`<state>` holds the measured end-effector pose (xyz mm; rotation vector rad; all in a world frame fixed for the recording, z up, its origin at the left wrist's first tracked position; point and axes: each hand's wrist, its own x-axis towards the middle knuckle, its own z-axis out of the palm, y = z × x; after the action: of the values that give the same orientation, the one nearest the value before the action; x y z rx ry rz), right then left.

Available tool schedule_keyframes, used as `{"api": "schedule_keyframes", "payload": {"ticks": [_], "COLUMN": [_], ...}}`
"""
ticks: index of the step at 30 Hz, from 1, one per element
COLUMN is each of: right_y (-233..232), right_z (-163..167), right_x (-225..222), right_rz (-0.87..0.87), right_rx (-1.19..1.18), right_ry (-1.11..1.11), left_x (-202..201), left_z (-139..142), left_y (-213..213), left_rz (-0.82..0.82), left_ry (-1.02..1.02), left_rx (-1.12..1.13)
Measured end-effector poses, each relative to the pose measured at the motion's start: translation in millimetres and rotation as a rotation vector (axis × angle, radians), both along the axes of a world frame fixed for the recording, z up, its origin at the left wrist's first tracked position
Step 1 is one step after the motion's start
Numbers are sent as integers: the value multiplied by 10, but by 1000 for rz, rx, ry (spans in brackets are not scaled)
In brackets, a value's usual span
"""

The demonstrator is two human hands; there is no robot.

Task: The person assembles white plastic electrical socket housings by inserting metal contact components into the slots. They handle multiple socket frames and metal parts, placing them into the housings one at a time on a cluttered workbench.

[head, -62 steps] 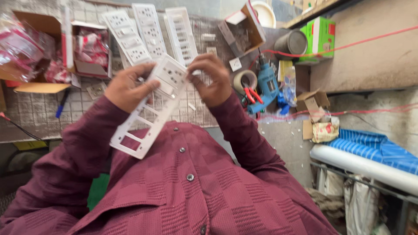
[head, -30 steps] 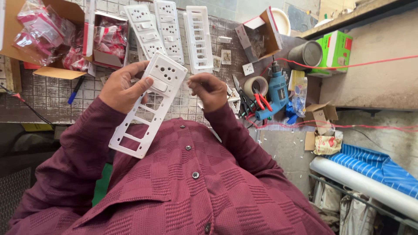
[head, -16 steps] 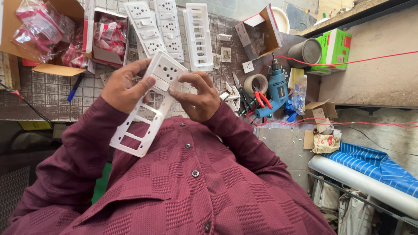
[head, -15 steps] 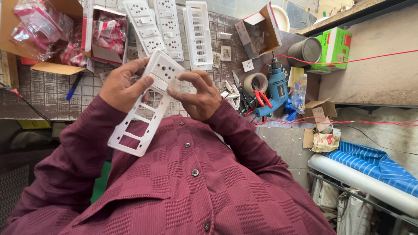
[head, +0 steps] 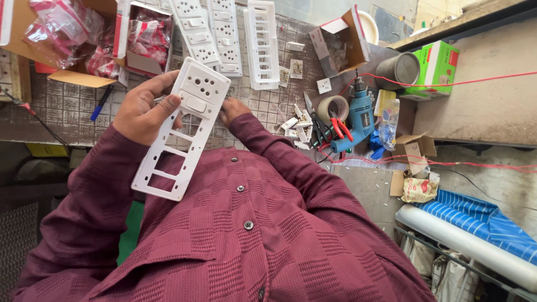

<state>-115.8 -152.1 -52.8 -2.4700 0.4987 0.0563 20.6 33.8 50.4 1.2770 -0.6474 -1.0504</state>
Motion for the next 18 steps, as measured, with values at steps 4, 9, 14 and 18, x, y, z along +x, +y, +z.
{"api": "schedule_keyframes", "payload": {"ticks": [4,9,14,18], "right_y": [51,9,-24,-74], "right_z": [99,195,82,-9], "right_x": [84,16,-110,-85], "right_rz": [5,-24,-62,-139], "right_rx": [-54,-72,-59,2], "right_ry": [92,101,103,80], "left_x": [-13,-13,-1,-9], "left_z": [-22,-7,42,85], "left_y": [29,-3,-74,-138], "left_rz": [1,6,-36,-69], "left_ry": [31,13,-31,-12], "left_rx": [-22,10,47,87]}}
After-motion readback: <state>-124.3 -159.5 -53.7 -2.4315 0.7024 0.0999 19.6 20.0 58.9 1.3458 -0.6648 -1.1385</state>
